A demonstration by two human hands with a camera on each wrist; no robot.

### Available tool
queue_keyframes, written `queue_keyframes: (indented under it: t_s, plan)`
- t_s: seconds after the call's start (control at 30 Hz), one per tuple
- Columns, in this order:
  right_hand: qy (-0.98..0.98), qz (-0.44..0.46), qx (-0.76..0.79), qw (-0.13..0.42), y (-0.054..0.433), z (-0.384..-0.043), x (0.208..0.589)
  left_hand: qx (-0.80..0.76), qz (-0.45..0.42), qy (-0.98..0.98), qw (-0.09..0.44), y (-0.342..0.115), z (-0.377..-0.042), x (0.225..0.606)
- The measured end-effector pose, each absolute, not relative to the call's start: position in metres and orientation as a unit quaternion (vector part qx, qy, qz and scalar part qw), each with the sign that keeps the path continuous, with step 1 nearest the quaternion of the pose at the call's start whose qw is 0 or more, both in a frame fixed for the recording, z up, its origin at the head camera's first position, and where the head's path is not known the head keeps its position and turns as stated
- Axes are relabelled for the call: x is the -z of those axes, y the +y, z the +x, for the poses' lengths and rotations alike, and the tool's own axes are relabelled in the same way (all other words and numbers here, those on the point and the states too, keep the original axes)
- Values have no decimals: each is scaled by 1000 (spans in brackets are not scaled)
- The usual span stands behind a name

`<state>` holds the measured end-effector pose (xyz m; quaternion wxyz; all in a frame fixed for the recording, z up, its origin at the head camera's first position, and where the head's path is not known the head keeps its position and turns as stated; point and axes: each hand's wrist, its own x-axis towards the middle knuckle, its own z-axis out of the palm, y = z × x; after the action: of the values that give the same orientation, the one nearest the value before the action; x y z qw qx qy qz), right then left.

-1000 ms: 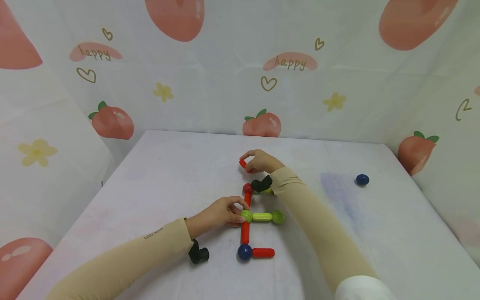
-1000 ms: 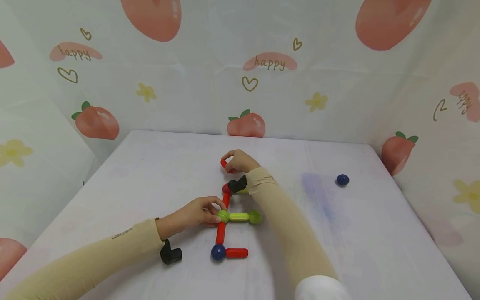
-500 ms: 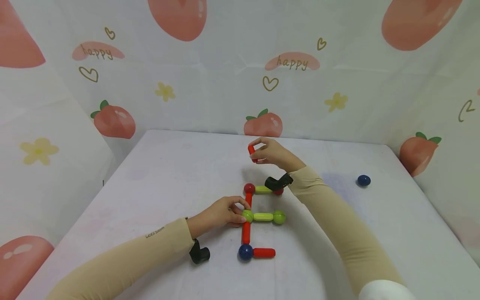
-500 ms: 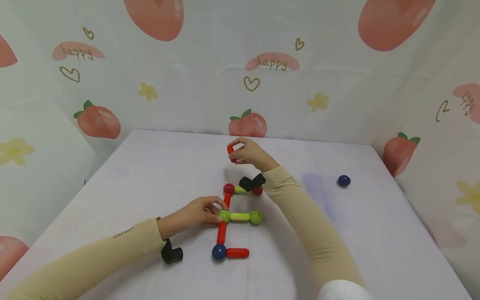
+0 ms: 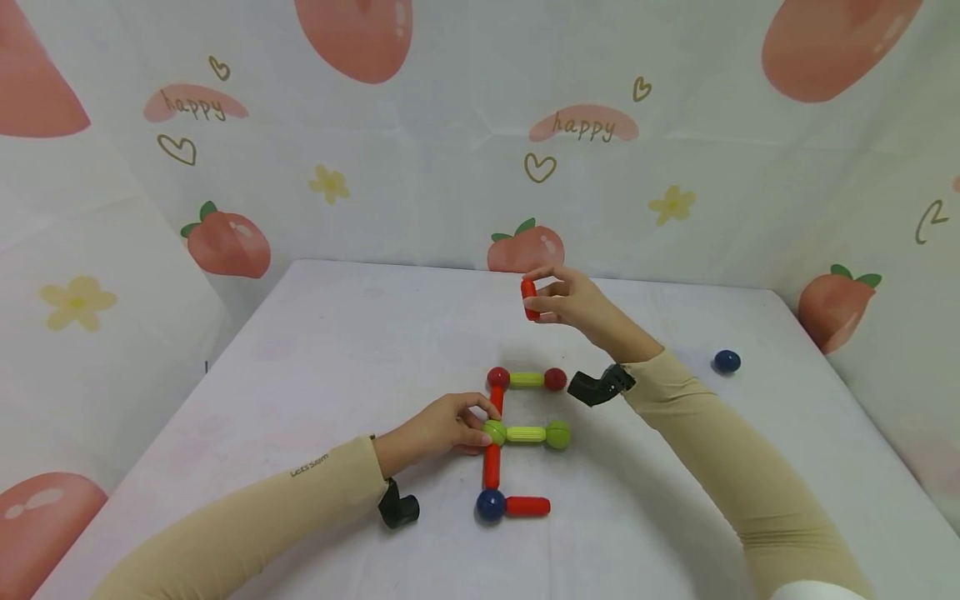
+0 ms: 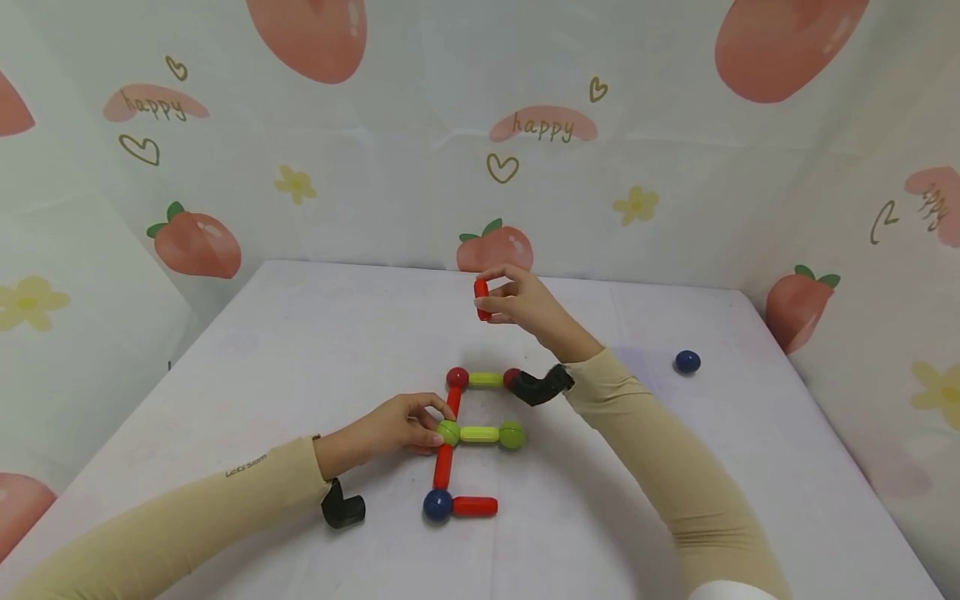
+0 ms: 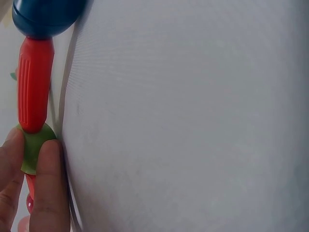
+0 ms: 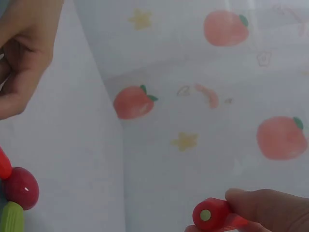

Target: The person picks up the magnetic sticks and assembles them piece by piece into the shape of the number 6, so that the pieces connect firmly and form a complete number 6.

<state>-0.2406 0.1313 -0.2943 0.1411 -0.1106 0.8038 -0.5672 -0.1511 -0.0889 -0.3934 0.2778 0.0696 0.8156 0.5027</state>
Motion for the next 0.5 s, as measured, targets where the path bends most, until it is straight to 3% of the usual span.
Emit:
queue_keyframes:
  t_s: [0.5]
  plan:
    - [818,-158,543,110,155,-190,293,-501,67,816,279,-89,-152,393]
